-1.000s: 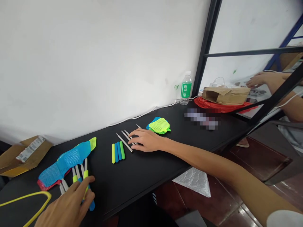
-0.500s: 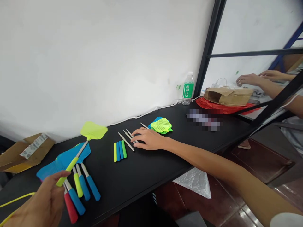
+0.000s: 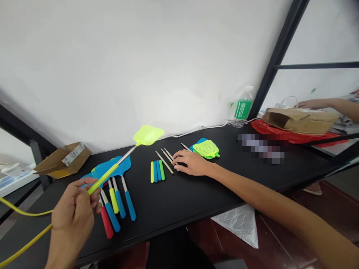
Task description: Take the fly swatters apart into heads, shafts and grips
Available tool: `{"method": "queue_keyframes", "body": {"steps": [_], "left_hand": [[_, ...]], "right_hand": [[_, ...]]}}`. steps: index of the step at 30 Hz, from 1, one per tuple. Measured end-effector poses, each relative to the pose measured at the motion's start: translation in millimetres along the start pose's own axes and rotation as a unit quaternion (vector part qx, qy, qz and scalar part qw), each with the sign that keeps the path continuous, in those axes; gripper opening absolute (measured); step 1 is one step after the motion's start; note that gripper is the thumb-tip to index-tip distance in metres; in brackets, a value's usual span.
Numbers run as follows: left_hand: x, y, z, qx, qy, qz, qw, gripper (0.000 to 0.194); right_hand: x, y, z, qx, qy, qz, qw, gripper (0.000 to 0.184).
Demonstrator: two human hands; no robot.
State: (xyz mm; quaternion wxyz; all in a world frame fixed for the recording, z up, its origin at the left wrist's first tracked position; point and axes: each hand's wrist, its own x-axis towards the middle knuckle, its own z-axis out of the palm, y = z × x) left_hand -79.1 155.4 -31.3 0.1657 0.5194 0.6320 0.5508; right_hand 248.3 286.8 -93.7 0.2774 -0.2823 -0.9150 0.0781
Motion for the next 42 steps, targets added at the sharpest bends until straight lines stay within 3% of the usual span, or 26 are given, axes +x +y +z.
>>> {"method": "queue_keyframes", "body": {"steps": [4,7,12,16,20,23,26,29,31,38,42], "left_hand": [[0,16,9.1,-0.139,0.038,-0.037,0.989,0.021],[1,19,14.3,-0.194,0.026,-0.054,0.979,0.021],[5,15,26.2,-0.197,-0.042,-0.038,0.979,0.010],[16,9,43.8,-0.191,-0.096,-0.022,0.977,0.014],[31,7,64.0,-0.192,-0.145,-0.009,0.971,0.021],[40,7,76.2,-0.186,-0.195,0.009,0.963,0.022],[47,4,85.7,-0.178,-0.248,0.040,0.951,0.023],[54,-1,92.9,-0.158,-0.287,0.078,0.942,0.024],[59,-3,96.5,-0.126,-0.299,0.101,0.941,0.024],[68,-19,102.5,-0.054,-0.271,0.133,0.952,0.028],[69,-30,95.8,0.007,-0.197,0.177,0.964,0.031]], "right_hand": [[0,1,1,0.015,-0.003,0.004,1.000,0.027],[0,0,0,0.021,-0.007,0.008,1.000,0.027],[1,-1,-2,0.029,-0.018,-0.004,0.999,0.027],[2,-5,-4,0.055,-0.017,-0.023,0.998,0.027],[4,-7,-3,0.144,0.017,0.022,0.989,0.028],[7,-1,-2,0.286,0.074,0.123,0.948,0.034],[10,7,-3,0.447,0.127,0.200,0.863,0.047],[12,12,-8,0.553,0.167,0.239,0.780,0.053],[12,13,-10,0.586,0.186,0.241,0.751,0.051],[10,8,-4,0.608,0.174,0.237,0.738,0.046],[10,3,0,0.597,0.172,0.238,0.746,0.042]]}}
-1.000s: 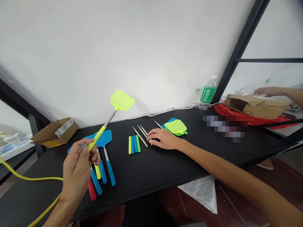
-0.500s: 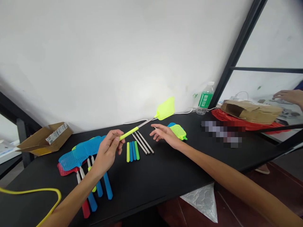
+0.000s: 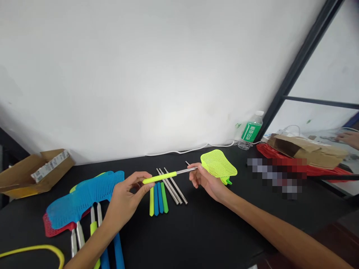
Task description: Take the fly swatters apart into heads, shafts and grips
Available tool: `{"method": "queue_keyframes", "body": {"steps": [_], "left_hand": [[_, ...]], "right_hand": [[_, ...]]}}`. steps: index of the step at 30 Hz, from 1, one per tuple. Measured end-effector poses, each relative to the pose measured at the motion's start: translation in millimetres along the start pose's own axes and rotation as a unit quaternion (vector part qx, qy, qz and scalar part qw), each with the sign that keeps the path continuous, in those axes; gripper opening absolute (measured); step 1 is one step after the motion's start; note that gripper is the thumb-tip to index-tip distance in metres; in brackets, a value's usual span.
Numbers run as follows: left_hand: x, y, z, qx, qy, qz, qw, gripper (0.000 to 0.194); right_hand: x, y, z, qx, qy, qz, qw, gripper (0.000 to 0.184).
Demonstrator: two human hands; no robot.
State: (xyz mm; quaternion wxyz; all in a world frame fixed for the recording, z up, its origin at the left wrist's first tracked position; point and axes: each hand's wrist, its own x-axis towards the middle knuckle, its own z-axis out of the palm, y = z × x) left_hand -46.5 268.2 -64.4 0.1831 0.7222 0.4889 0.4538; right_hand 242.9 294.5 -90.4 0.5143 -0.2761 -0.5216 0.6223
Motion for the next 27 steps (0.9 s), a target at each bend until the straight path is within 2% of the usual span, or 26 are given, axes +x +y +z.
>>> {"method": "queue_keyframes", "body": {"steps": [2,4,8,10,17,22,27], "left_hand": [[-3,-1,-3.0,0.045,0.031,0.049,0.997,0.028],[-6,0,-3.3,0.071,0.038,0.109,0.991,0.023],[-12,2,3.5,0.075,-0.007,0.236,0.969,0.014],[-14,3,6.4,0.081,-0.013,0.272,0.959,0.013],[-14,7,4.5,0.095,0.023,0.298,0.949,0.015],[-15,5,6.0,0.113,0.037,0.282,0.952,0.016],[-16,2,8.1,0.141,0.020,0.271,0.952,0.013]], "right_hand": [[-2,1,2,-0.005,0.001,-0.008,1.000,0.039],[-3,3,5,-0.005,-0.002,-0.013,1.000,0.038],[-7,7,7,-0.015,-0.034,-0.009,0.999,0.043],[-10,8,8,-0.033,-0.059,-0.003,0.998,0.046],[-15,9,8,-0.092,-0.095,0.033,0.991,0.065],[-16,8,9,-0.090,-0.095,0.026,0.991,0.064],[-15,5,10,-0.088,-0.086,0.016,0.992,0.062]]}}
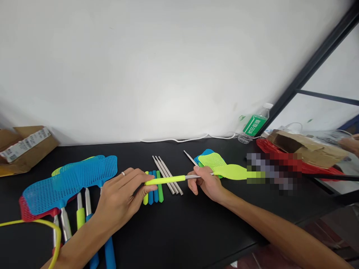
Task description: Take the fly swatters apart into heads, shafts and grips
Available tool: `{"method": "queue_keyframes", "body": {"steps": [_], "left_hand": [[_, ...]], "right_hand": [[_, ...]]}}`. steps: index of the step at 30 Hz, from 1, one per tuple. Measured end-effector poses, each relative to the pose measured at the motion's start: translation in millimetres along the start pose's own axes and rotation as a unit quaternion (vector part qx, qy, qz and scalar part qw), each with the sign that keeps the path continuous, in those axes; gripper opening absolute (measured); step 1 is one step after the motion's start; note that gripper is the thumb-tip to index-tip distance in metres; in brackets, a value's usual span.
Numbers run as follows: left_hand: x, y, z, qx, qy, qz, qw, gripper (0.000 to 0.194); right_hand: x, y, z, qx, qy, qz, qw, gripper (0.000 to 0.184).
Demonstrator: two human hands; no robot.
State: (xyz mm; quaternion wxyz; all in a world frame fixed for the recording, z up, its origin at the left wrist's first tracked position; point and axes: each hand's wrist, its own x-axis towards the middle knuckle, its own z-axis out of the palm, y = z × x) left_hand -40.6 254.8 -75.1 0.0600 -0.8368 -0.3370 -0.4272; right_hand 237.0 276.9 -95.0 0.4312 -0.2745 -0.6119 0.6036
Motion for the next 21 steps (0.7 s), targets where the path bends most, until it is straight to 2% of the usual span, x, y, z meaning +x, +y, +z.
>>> {"method": "queue_keyframes", "body": {"steps": [5,8,14,21], "left_hand": [[2,1,-1.7,0.026,-0.026,0.023,0.999,0.012],[5,4,-3.4,0.014,-0.047,0.014,0.999,0.016],[8,8,-4.7,-0.067,-0.082,-0.066,0.992,0.036],[6,7,-5.4,-0.155,-0.104,-0.191,0.964,0.048]], "right_hand": [[1,1,2,0.000,0.017,-0.002,1.000,0.062],[1,0,2,-0.010,0.021,-0.008,1.000,0.061],[-5,-8,1,-0.088,0.008,-0.044,0.995,0.058],[-9,-17,4,-0.171,-0.041,-0.079,0.981,0.050]]}}
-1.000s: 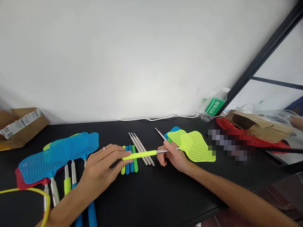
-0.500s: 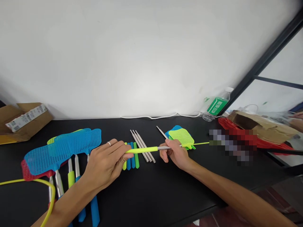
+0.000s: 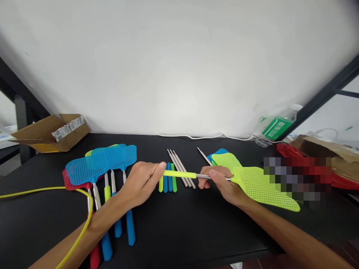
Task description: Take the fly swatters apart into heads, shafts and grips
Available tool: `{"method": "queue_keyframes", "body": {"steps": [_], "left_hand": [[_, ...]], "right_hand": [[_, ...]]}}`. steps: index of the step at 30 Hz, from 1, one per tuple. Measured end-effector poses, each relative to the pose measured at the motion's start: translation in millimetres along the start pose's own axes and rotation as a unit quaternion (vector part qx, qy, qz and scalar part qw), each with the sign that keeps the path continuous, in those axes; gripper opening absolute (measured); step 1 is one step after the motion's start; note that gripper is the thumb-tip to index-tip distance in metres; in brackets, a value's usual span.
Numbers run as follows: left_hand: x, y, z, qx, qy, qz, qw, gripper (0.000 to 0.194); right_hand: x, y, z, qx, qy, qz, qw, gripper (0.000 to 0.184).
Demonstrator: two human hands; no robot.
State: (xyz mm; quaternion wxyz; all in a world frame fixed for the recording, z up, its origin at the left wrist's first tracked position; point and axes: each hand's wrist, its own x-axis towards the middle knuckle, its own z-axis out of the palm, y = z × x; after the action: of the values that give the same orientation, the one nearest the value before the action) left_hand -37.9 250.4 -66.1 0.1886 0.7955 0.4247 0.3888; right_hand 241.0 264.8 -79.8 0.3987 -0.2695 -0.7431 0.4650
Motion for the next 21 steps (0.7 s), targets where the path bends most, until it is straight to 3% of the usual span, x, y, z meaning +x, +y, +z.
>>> {"method": "queue_keyframes", "body": {"steps": [5,8,11,17,21], "left_hand": [[3,0,-4.6,-0.096,0.001,-0.102,0.990,0.055],[3,-2,-10.2,-0.119,0.031,-0.124,0.985,0.055],[4,-1,-14.4,-0.076,0.054,-0.101,0.991,0.053],[2,0,-10.3,-0.009,-0.001,-0.014,1.000,0.023],[-1,-7,-5.3,0.005,0.005,0.020,1.000,0.013]], "right_hand": [[0,-6,-3,-0.077,-0.022,-0.075,0.994,0.039],[0,-4,-11,-0.089,-0.001,-0.068,0.994,0.039],[0,1,-20,-0.051,0.045,-0.046,0.997,0.040],[5,9,-23,0.065,0.110,-0.020,0.992,0.037],[8,11,-18,0.102,0.137,0.018,0.985,0.028]]}}
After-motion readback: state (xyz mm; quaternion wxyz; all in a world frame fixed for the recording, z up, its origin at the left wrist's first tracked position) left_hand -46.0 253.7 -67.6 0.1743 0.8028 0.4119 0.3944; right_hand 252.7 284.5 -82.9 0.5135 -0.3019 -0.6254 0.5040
